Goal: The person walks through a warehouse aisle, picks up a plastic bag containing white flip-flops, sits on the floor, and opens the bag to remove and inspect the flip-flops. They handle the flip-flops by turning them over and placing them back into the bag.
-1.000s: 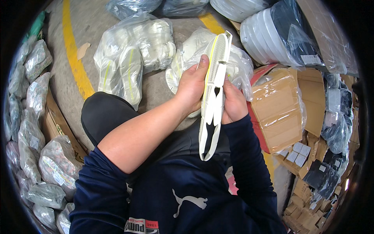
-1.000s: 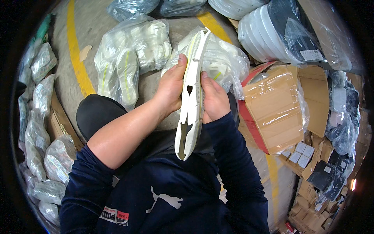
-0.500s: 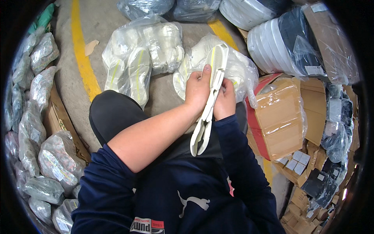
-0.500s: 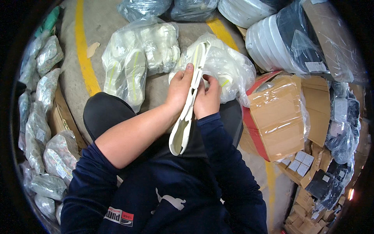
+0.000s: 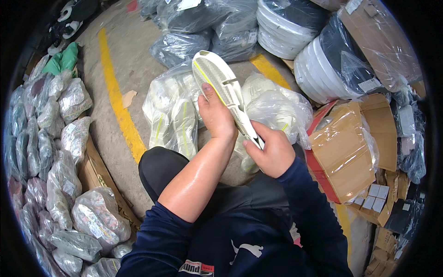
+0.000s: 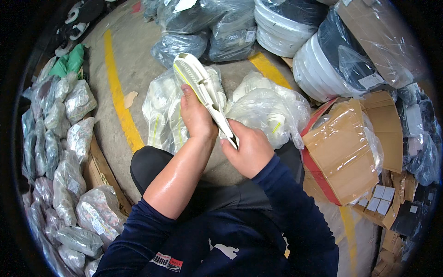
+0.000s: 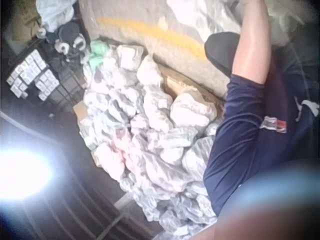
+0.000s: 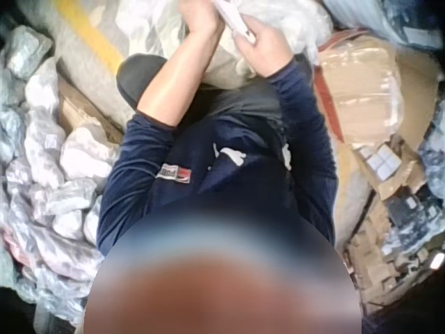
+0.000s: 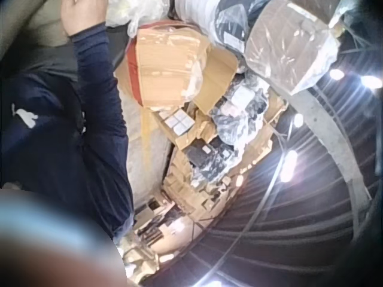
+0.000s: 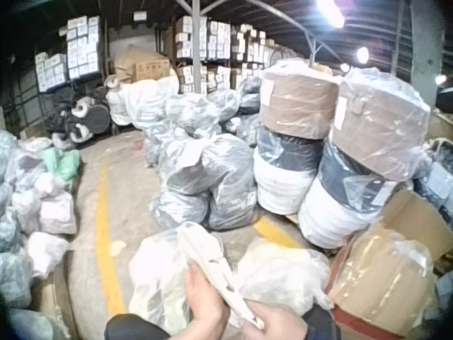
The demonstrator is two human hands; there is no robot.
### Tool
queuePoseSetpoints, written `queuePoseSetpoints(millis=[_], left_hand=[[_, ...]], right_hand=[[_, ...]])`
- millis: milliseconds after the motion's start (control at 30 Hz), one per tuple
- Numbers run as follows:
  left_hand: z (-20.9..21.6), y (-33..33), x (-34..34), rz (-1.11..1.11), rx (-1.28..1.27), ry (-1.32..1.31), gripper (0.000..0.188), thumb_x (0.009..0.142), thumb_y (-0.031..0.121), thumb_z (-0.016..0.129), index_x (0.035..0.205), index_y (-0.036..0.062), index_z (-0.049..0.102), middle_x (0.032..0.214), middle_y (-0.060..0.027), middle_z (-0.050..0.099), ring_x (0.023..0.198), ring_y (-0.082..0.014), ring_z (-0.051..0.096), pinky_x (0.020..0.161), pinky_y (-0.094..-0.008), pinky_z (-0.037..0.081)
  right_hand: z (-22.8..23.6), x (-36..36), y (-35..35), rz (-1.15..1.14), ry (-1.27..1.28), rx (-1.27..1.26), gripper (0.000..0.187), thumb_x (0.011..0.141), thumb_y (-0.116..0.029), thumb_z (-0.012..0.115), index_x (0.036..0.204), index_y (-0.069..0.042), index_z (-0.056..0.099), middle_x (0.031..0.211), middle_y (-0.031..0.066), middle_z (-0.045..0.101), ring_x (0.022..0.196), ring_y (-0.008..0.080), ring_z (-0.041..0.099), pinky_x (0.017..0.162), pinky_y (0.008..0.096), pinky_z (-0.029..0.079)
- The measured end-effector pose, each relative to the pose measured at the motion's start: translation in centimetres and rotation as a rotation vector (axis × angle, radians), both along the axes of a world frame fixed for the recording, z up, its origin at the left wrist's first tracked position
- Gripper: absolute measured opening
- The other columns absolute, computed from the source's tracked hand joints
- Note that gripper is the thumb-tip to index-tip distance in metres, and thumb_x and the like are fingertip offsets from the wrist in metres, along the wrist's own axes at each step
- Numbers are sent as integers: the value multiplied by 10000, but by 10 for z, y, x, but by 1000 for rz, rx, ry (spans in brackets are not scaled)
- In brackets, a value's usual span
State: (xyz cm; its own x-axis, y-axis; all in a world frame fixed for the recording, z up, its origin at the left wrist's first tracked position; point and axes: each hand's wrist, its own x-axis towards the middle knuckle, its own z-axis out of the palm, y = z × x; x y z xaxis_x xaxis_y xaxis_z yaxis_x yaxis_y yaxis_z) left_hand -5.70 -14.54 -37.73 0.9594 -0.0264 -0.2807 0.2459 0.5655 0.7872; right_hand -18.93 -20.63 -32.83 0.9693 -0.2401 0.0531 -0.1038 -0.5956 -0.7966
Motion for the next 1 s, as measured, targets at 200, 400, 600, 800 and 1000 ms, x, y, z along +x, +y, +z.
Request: queuePoseSetpoints(millis=[200,400,600,800,1000], left_hand=[[6,2,-5,-385,-376,-79,535,1019,470,412,1273,10,511,1067,-87,630,941,-185,619,810,-343,519],[1,2,-26,-675,-204,10,645,996,569,364,1273,3,507,1051,-131,625,847,-230,646,712,-378,555],[-12,-5,-42,-640,-197,74,563,1021,490,389,1157,-15,594,1084,-148,660,954,-198,646,808,-308,527],[-14,-1,-44,-712,8,119,654,1012,564,322,1167,-3,608,1074,-129,664,928,-174,639,803,-287,512],[-7,-2,-33,-708,-134,130,427,954,414,587,1090,9,600,989,-104,676,770,-163,659,699,-288,548]], right_hand=[[-4,-11,-25,-11,-68,376,442,906,-99,594,1299,84,509,1162,181,647,1014,168,615,877,299,479],[-8,-20,-25,-20,-54,982,463,952,-119,607,1330,27,383,1220,88,527,1096,118,538,924,278,464],[-25,-20,-24,-241,-6,658,760,824,-140,770,1393,19,291,1092,135,587,968,161,607,834,294,510],[-23,-26,-48,-379,-54,688,653,855,-57,719,1374,70,344,1041,143,660,907,156,648,803,271,517],[-15,-37,-62,-379,-177,785,302,921,-65,634,1201,27,571,1102,89,663,951,137,633,841,284,505]])
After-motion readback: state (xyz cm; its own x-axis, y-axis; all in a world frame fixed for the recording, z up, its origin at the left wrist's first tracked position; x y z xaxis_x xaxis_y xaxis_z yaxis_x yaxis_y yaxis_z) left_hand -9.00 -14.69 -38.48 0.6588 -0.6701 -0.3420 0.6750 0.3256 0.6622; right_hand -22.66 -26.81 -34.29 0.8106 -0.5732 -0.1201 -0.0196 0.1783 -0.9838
